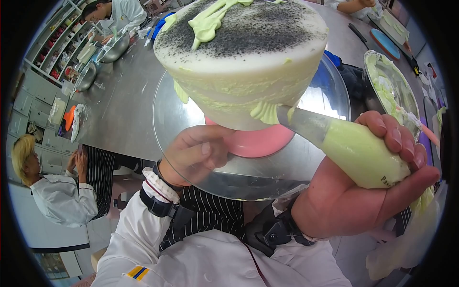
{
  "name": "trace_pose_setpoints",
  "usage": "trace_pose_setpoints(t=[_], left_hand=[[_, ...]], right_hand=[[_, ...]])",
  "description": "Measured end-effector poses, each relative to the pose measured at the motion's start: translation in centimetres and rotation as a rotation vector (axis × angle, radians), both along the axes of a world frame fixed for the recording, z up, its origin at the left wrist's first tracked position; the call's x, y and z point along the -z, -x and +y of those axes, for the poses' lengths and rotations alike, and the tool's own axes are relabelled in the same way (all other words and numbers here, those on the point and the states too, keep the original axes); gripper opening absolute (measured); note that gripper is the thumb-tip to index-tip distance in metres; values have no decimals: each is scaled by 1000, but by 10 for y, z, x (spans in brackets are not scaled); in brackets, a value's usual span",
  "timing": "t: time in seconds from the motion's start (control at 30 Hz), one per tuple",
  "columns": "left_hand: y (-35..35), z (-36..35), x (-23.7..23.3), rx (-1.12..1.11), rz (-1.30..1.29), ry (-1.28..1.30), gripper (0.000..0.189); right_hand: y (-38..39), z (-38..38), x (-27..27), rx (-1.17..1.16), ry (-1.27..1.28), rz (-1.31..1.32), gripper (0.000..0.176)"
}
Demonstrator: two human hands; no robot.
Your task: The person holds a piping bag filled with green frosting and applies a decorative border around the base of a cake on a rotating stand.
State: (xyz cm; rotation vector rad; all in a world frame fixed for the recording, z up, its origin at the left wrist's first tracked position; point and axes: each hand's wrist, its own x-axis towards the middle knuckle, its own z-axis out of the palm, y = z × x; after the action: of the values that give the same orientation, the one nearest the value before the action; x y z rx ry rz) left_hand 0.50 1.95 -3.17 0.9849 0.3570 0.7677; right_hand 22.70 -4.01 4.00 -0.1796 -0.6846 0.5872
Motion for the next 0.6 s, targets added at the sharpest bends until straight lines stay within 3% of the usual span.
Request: trace_pose_setpoints(t=[0.6], left_hand=[[-1,1,0,1,-31,-10,36]], right_hand=[[1,1,1,-16,-1,0,24]])
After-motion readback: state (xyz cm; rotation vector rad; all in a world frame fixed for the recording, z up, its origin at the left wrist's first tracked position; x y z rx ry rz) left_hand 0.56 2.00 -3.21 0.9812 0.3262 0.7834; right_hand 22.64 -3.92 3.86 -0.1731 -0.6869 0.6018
